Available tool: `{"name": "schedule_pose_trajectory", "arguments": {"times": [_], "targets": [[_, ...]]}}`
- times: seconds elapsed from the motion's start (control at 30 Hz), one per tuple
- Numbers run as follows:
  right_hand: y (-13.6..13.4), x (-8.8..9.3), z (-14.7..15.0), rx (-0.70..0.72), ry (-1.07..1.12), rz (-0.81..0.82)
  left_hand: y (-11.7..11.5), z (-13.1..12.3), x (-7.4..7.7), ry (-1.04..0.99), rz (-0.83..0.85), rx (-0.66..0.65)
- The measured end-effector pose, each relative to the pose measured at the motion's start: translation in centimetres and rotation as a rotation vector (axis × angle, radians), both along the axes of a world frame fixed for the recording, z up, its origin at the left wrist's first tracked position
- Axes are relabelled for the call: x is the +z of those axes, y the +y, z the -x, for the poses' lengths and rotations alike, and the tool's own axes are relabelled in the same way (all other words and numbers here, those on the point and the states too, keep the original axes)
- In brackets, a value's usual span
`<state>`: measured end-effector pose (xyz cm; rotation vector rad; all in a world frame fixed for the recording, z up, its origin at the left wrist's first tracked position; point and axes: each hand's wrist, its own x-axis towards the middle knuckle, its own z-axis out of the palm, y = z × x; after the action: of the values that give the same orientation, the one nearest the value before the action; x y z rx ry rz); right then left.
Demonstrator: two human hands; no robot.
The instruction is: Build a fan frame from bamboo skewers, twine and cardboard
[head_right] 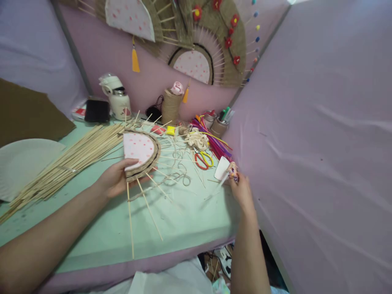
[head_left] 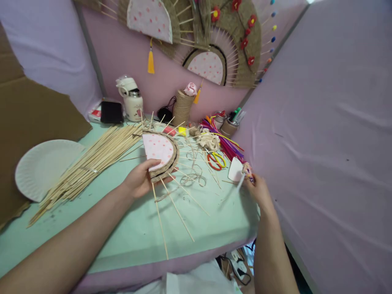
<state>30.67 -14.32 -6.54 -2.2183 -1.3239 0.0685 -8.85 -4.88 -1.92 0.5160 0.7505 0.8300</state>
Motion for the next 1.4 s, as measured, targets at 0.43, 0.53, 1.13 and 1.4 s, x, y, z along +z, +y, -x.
{"name": "schedule_pose_trajectory", "arguments": {"times": [0.43,0.53,1.13,1.4], "targets": [[0.5,-0.7,2.1,-0.065,-0.2,0.454,0.2,0.1,0.4,0.029,0.065,0.02],[-0.2,0.6,2.8,-0.135,-0.186,0.341,0.3,0.2,0.3,0.016,0.058,0.018],[5.3,0.6,16.3,0.422,1.108,-0.246,0.4,0.8,0.9,-0.042,0.088,0.036],[5.2,0.4,18.6,0.538,1.111,-0.206,0.1,0.4,0.4,-0.046,0.117,-0.01]]}}
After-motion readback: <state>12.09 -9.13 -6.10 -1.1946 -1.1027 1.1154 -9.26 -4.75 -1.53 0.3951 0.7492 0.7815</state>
